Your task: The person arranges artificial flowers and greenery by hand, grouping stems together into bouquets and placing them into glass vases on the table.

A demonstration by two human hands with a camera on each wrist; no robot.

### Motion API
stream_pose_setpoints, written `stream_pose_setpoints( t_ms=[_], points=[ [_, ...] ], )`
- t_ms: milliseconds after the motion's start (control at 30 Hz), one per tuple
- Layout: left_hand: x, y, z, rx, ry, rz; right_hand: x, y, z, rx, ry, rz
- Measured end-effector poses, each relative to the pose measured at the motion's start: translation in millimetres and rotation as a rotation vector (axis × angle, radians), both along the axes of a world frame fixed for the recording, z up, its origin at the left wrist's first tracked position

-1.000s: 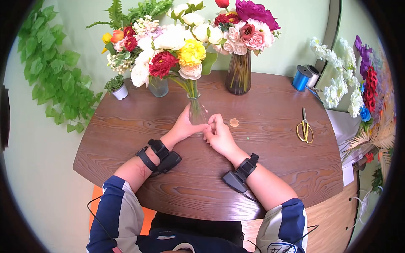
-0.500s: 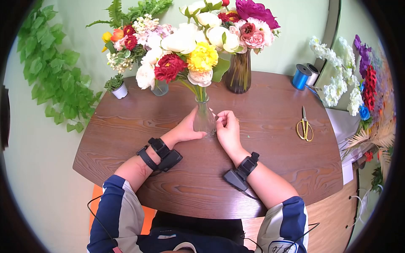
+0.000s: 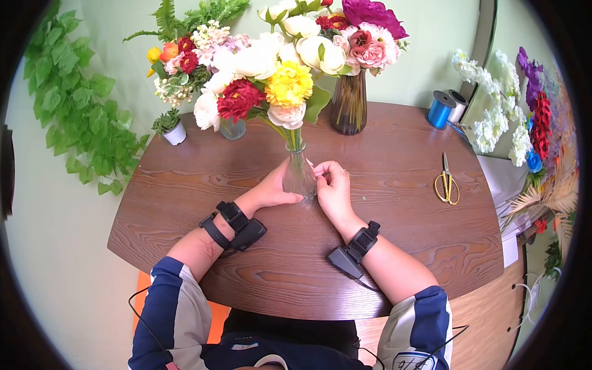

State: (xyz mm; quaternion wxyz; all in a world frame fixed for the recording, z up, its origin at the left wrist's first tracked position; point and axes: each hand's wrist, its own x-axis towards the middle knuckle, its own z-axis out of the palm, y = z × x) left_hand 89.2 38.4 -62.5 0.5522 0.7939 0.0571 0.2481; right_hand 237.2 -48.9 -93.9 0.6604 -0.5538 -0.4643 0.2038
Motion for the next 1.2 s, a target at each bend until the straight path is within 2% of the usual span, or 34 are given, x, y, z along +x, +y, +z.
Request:
stream_pose_setpoints(
  t_ms=[133,200,333,400,500,567,633,700,800,900,967,1000,1100,1167,1200],
  points=[
    [0.9,-3.0,1.3,-0.008,-0.009,0.021,-4.4,-4.3,10.2,0.016,0.051,0.018],
    [2.6,-3.0,-0.1,0.03,-0.016,0.041,-6.2,-8.7,17.3,0.075,-0.098,0.027],
    [3.3,-3.1,-1.4,0.027,-0.018,0.047,-13.1,-15.5,29.5,0.186,-0.108,0.031],
    [2.9,-4.3,-0.9,-0.037,0.003,0.042,-19.2,-18.6,35.5,0.261,0.048,-0.025],
    [3.9,-3.5,-2.3,0.029,0.003,0.074,-23.3,-18.2,38.9,0.303,0.087,-0.119],
    [3.6,-3.1,-1.4,0.042,0.001,0.07,-16.3,-16.2,32.7,0.284,0.075,-0.109],
    [3.4,-4.9,1.2,0.055,-0.002,0.066,-4.7,-9.1,13.8,0.082,-0.182,0.058],
    [3.1,-6.9,3.3,-0.035,-0.022,0.03,-9.0,-11.3,20.5,0.088,-0.183,0.018],
    [3.5,-5.5,0.8,-0.024,-0.018,0.041,-15.4,-14.1,29.0,0.103,-0.1,0.024],
    [4.2,-4.6,-0.2,-0.012,-0.003,0.046,-17.7,-16.2,33.0,0.162,0.04,-0.055],
    [3.1,-5.9,1.5,-0.02,-0.006,0.047,-9.0,-10.5,22.9,0.106,-0.197,0.038],
    [2.7,-6.8,2.5,-0.028,-0.008,0.05,-9.8,-12.1,23.7,0.106,-0.197,0.038],
    [4.7,-4.6,-1.0,-0.049,-0.013,0.03,-19.1,-19.2,36.6,0.079,-0.124,-0.011],
    [4.3,-4.9,-0.8,-0.043,-0.014,0.032,-24.9,-20.0,43.2,0.185,0.078,-0.085],
    [4.0,-5.5,-0.1,-0.037,-0.014,0.034,-20.8,-16.0,35.1,0.185,0.077,-0.085]
  ],
)
